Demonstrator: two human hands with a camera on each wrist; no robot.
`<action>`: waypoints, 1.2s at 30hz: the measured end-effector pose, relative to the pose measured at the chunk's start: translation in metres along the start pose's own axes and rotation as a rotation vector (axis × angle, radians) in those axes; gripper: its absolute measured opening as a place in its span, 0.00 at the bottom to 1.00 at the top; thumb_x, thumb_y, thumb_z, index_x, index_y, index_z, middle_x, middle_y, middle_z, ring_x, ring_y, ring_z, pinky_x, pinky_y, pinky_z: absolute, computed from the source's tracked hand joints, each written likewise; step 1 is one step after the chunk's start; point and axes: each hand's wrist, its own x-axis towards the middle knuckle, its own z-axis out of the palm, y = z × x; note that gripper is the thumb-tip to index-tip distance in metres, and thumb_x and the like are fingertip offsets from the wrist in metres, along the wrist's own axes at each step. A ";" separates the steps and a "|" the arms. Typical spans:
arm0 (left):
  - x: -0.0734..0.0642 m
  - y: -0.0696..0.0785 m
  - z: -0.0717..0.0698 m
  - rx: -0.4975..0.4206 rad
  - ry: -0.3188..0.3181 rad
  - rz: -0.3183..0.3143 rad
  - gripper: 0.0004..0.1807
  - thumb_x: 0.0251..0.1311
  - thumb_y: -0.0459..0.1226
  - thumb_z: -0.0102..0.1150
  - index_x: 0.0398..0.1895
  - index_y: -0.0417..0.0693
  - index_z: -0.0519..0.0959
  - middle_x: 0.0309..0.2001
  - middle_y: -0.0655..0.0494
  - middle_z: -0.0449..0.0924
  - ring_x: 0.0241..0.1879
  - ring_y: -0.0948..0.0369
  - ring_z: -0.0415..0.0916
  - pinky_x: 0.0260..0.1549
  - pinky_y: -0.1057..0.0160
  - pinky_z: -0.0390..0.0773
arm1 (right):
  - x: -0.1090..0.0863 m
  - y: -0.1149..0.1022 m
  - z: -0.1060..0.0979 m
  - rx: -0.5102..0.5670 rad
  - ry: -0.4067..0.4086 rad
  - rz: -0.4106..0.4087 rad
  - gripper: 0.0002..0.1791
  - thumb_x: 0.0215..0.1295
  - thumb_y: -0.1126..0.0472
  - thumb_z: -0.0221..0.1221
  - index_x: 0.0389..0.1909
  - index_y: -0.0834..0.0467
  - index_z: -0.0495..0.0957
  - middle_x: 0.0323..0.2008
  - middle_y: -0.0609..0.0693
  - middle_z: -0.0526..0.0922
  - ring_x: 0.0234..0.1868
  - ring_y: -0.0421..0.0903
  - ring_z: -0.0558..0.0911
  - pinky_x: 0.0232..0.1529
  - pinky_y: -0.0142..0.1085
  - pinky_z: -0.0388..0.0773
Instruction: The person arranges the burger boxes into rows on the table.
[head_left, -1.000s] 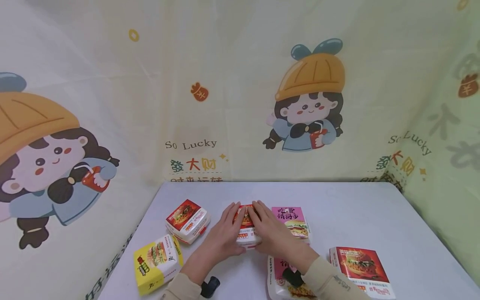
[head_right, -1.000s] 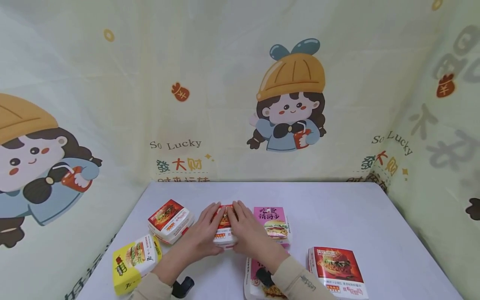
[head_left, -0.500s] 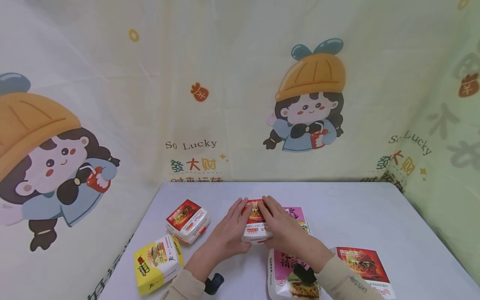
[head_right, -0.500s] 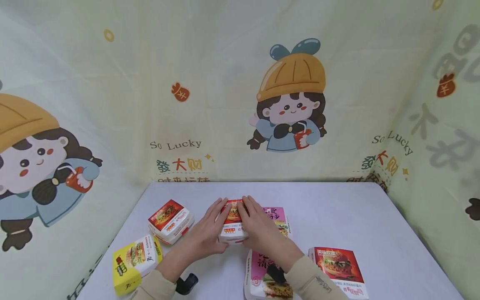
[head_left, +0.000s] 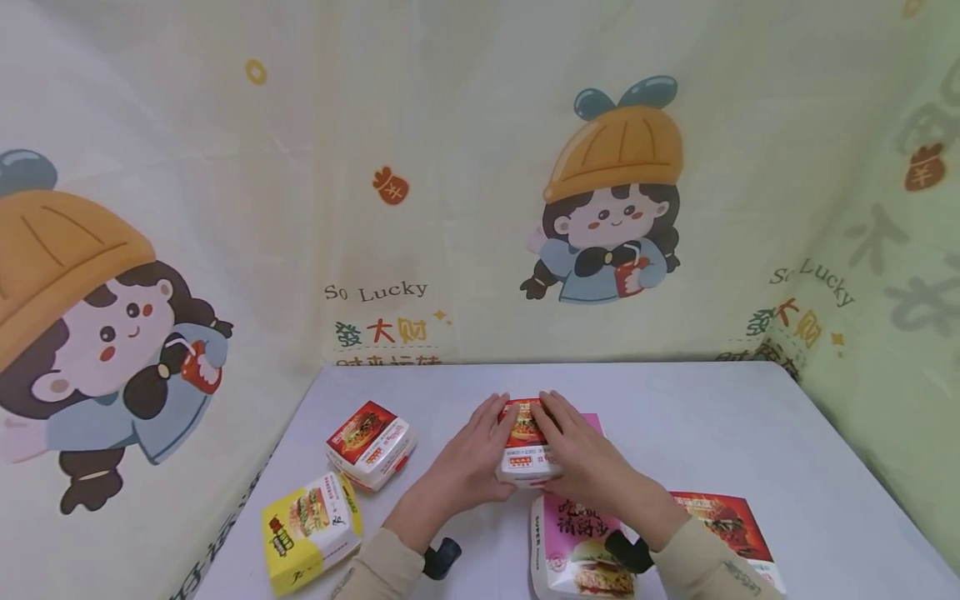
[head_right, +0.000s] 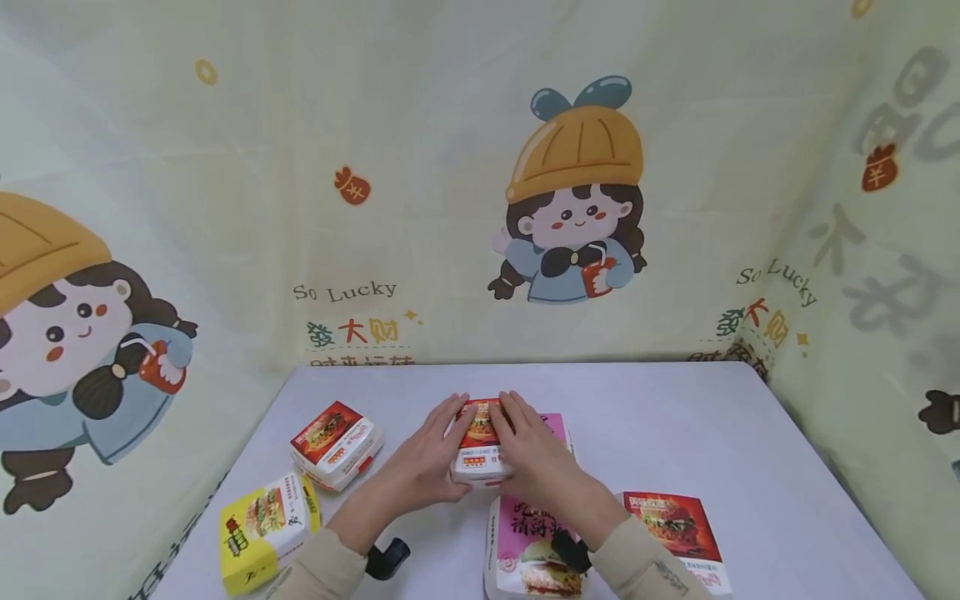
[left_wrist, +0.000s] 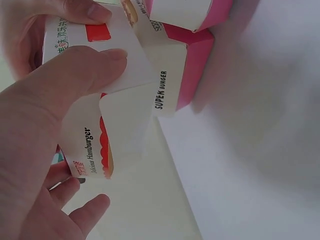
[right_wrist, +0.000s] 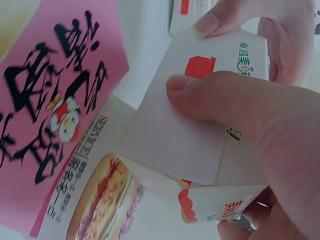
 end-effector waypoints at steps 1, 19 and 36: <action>0.001 0.001 0.000 0.002 0.003 0.003 0.58 0.48 0.53 0.75 0.78 0.48 0.52 0.79 0.49 0.47 0.78 0.53 0.46 0.70 0.58 0.68 | -0.001 0.001 0.000 -0.003 0.005 -0.003 0.59 0.46 0.50 0.77 0.76 0.60 0.55 0.77 0.59 0.53 0.78 0.59 0.53 0.68 0.53 0.70; 0.026 0.016 0.001 0.005 0.039 0.037 0.59 0.46 0.57 0.74 0.77 0.46 0.54 0.77 0.49 0.53 0.75 0.55 0.53 0.67 0.61 0.71 | -0.013 0.018 -0.008 -0.037 0.064 0.026 0.61 0.44 0.47 0.78 0.76 0.62 0.55 0.77 0.60 0.52 0.77 0.62 0.53 0.72 0.55 0.64; 0.053 0.039 -0.001 0.039 0.034 0.071 0.59 0.47 0.58 0.73 0.78 0.47 0.53 0.77 0.52 0.53 0.75 0.57 0.52 0.67 0.65 0.70 | -0.029 0.040 -0.022 -0.100 0.169 -0.035 0.56 0.44 0.57 0.78 0.73 0.63 0.60 0.74 0.61 0.59 0.73 0.61 0.60 0.71 0.58 0.63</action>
